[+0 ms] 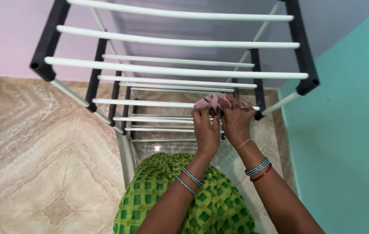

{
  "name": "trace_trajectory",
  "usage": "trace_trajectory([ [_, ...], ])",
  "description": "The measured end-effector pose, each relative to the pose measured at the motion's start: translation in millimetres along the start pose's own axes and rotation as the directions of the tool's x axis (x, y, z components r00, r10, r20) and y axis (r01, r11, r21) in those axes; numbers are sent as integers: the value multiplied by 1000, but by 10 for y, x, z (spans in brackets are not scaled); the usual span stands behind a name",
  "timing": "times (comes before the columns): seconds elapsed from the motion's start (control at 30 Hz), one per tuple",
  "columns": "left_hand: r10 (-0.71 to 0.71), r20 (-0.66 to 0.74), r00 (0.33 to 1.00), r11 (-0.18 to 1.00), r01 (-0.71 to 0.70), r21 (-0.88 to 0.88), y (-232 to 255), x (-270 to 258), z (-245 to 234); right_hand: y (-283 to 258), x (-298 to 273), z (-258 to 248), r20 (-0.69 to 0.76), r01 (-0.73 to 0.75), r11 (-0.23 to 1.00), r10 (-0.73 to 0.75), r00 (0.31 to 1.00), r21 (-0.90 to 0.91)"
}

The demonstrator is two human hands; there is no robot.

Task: The person wipes down an office chair and a white multi-tiered drying rack using a pink cloth by hand, handling the bars and frame components one at a time.

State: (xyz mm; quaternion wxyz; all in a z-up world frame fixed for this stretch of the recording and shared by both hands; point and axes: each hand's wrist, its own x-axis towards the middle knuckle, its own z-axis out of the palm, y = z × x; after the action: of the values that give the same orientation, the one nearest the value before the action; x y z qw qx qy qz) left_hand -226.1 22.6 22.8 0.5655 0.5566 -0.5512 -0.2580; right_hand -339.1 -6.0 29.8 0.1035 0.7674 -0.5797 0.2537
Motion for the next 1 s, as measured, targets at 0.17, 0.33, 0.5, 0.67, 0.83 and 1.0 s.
trace_trajectory([
  [0.17,21,82,996,1000,-23,21,131,-110,326,224,-189,-163,-87,-62,998,63,994,16],
  [0.33,32,204,979,992,-6,-128,10,-229,492,384,-422,-299,-92,-136,955,165,982,262],
  [0.5,-152,420,895,933,270,-237,-324,-360,709,787,-856,-424,145,-325,756,297,944,568],
  [0.67,-175,375,911,929,279,-245,-160,-296,844,1086,-896,-674,347,-547,289,527,776,785],
  [0.83,-124,263,957,785,257,-564,679,54,831,842,-456,-1268,-124,-241,530,562,818,813],
  [1.0,275,109,955,879,-204,-432,1203,173,837,634,-140,-1316,-237,-16,456,492,838,890],
])
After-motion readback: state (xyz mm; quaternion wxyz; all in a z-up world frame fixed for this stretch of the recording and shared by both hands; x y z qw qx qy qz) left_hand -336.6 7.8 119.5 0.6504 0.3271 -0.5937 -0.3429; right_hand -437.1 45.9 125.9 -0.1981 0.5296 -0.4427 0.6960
